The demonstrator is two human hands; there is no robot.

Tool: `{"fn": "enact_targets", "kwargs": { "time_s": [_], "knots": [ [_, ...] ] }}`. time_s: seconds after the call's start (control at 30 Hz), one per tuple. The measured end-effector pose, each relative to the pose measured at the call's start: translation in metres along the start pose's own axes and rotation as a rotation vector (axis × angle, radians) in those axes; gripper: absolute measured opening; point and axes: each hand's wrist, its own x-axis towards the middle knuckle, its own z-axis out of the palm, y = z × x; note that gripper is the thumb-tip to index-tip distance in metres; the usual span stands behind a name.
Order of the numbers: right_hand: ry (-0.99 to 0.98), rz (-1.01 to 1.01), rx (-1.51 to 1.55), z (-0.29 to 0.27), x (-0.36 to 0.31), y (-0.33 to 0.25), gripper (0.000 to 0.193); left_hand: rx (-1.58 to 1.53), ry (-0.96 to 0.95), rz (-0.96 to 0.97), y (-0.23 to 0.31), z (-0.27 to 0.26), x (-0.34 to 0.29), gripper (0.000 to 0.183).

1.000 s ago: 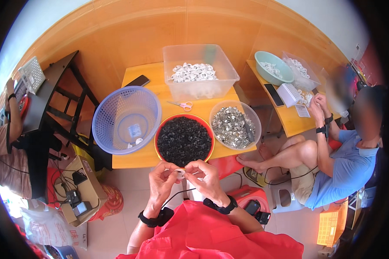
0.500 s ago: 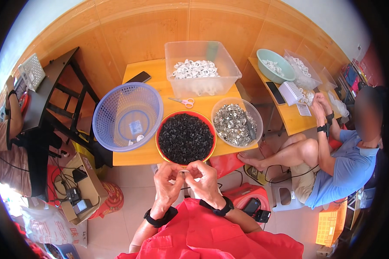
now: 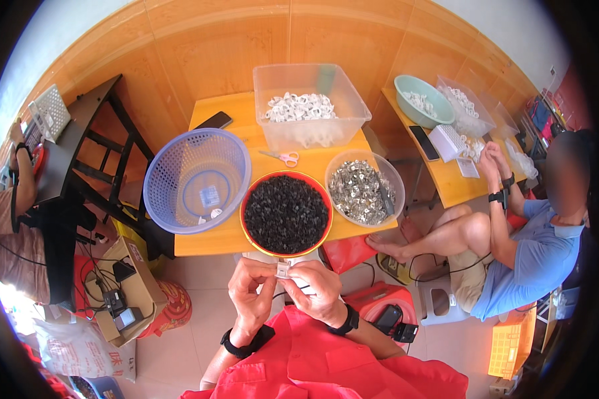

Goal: Sorting and assembling small industrial components into containers at a workstation.

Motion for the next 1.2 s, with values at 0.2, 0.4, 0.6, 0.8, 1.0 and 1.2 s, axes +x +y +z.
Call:
{"fn": "enact_targets", "kwargs": {
  "time_s": [0.2, 0.4, 0.6, 0.8, 1.0, 1.2],
  "knots": [
    [-0.019, -0.021, -0.108, 0.000, 0.001, -0.002, 0.023, -0.023, 0.015, -0.031, 0.000, 0.002, 0.001, 0.017],
    [-0.130, 0.139, -0.062, 0.013, 0.009, 0.005, 0.018, 0.076, 0.031, -0.040, -0.015, -0.005, 0.006, 0.014],
    [-0.629, 0.660, 0.223, 0.010, 0.032, 0.042, 0.012, -0.026, -0.099, -0.469, -0.035, -0.022, 0.008, 0.019],
    [-0.255, 0.670, 0.109, -0.007, 0.132, 0.106, 0.006, -0.009, 0.061, -0.382, -0.036, -0.036, 0.022, 0.026],
    [-0.003, 0.351, 0.023, 0.019, 0.212, 0.102, 0.025, 0.017, 0.270, -0.309, -0.044, -0.069, 0.029, 0.024],
    [-0.736, -0.016, -0.144, 0.104, 0.165, 0.101, 0.016, 0.448, 0.314, -0.258, -0.028, -0.082, 0.050, 0.042]
  ]
}}
